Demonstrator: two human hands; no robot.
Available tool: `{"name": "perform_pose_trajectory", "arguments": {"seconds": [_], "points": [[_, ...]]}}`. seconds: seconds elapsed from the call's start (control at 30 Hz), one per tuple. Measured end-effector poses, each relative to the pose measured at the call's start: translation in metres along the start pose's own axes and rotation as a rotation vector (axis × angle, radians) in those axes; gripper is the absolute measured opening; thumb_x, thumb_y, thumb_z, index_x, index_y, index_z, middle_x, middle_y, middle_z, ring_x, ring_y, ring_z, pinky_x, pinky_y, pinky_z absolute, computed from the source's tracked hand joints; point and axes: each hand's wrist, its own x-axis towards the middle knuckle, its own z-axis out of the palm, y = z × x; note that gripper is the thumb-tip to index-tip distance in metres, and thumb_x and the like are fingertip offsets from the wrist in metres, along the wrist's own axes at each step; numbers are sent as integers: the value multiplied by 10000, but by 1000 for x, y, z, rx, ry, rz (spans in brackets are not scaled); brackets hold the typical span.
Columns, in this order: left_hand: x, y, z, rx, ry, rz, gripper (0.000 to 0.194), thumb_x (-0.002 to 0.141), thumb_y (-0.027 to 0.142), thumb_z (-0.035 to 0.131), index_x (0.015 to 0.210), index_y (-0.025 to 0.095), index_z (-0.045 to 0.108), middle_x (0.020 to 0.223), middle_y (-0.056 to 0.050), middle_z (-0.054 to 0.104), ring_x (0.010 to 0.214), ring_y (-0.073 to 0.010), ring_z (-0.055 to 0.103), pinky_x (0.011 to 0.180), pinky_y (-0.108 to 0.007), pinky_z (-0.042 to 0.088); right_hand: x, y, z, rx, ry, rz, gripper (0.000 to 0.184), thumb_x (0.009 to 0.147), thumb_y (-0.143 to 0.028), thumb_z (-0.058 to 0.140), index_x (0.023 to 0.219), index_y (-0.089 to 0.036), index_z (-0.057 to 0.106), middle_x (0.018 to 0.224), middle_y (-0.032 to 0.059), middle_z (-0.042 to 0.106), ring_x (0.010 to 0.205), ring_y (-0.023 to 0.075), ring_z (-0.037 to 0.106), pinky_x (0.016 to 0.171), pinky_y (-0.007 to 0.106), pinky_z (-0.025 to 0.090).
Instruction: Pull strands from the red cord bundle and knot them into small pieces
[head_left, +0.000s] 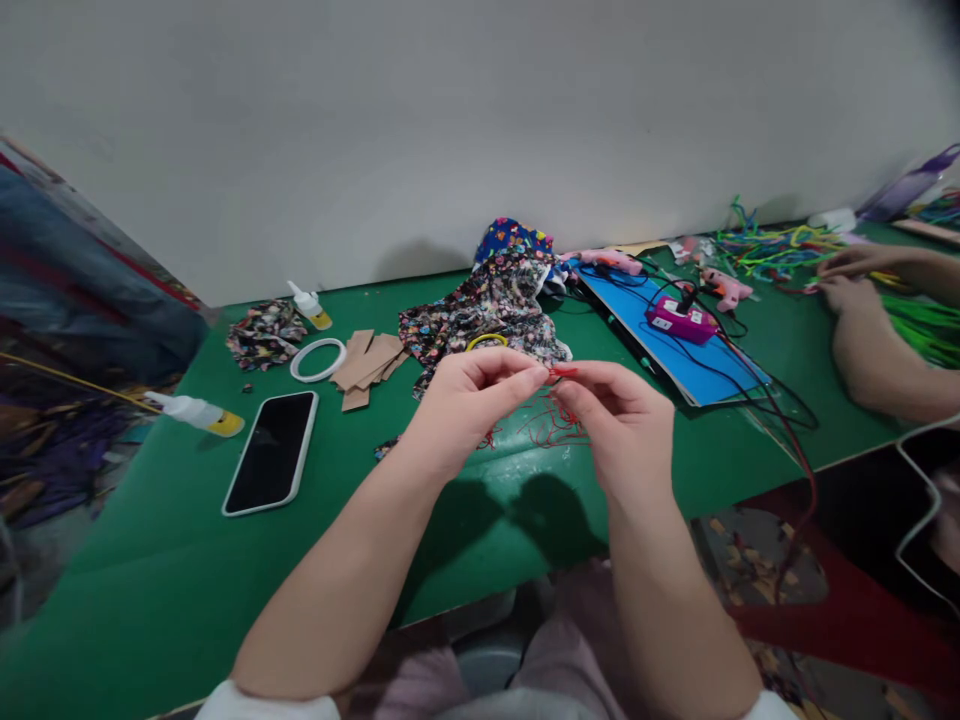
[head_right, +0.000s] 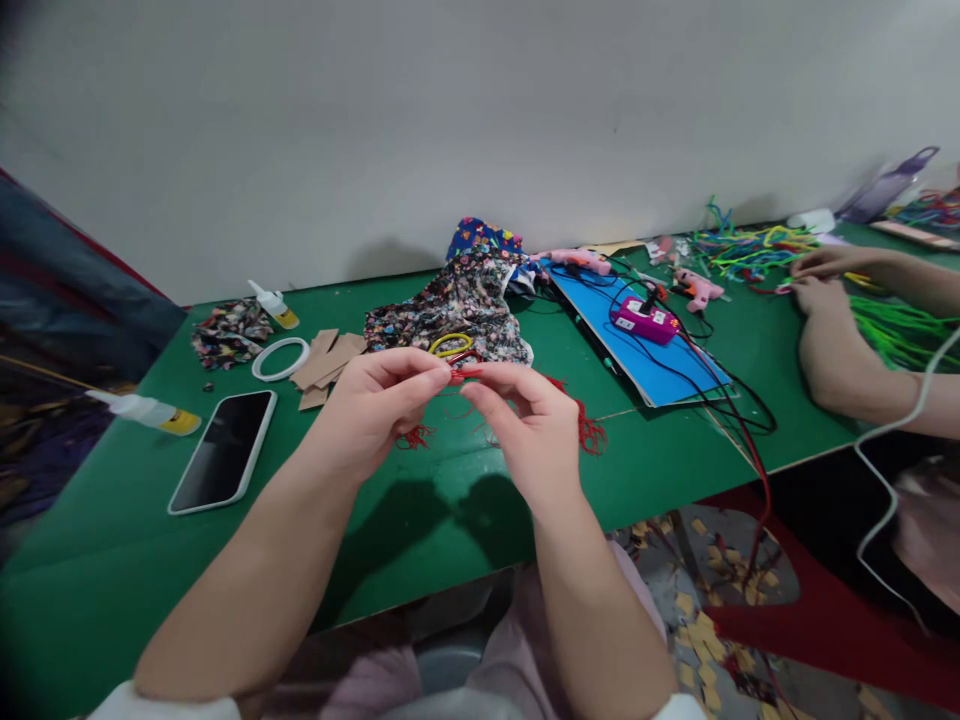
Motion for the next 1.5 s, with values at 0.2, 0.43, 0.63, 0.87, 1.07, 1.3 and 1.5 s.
{"name": "perform_pose_trajectory", "arguments": {"seconds": [0.2, 0.43, 0.63, 0.87, 1.07, 1.3, 1.5], "points": [[-2, 1, 1, 85, -5, -6, 187, 739, 357, 660, 727, 172, 676, 474, 54, 472, 406, -39, 345, 394, -185, 294, 0, -2, -1, 1, 53, -9, 90, 762, -308, 670, 816, -243, 701, 710, -13, 696, 588, 117, 629, 549, 249, 520], [-2, 3, 3, 186, 45, 63, 188, 730, 350, 662, 732, 163, 680, 555, 29, 552, 438, -45, 404, 402, -179, 347, 0, 1, -2, 58, 72, -12, 94, 782, -327, 650, 801, -239, 677, 656, -27, 660, 568, 102, 611, 526, 225, 498], [-5, 0, 5, 297, 102, 197, 182, 738, 345, 661, 771, 172, 709, 623, -1, 638, 507, -75, 514, 456, -181, 420, -2, 0, 2, 11, 73, -11, 143, 717, -359, 708, 781, -233, 688, 708, -5, 678, 591, 116, 602, 528, 244, 503], [-9, 0, 8, 350, 145, 323, 136, 769, 299, 640, 801, 195, 722, 761, -11, 716, 653, -105, 623, 585, -187, 492, -2, 1, 2, 57, 102, 0, 122, 719, -336, 712, 791, -239, 695, 692, -14, 671, 589, 108, 594, 541, 239, 498], [-10, 1, 8, 464, 191, 367, 158, 788, 303, 617, 827, 195, 725, 808, -28, 726, 685, -127, 638, 623, -223, 506, -2, 3, 1, 53, 75, 17, 148, 718, -364, 706, 770, -227, 689, 661, -9, 657, 571, 115, 586, 514, 243, 484], [-9, -2, 7, 601, 170, 538, 132, 797, 281, 623, 832, 203, 723, 765, -16, 719, 655, -109, 615, 617, -211, 465, -2, 3, 1, 24, 82, -6, 137, 723, -347, 702, 789, -228, 687, 704, -4, 671, 585, 116, 592, 507, 242, 493], [-7, -5, 5, 667, 135, 628, 134, 812, 267, 614, 873, 206, 716, 768, -9, 719, 670, -98, 614, 643, -206, 452, -2, 1, 2, 100, 77, -10, 85, 719, -305, 711, 766, -238, 689, 726, -14, 680, 606, 105, 613, 543, 228, 516]]}}
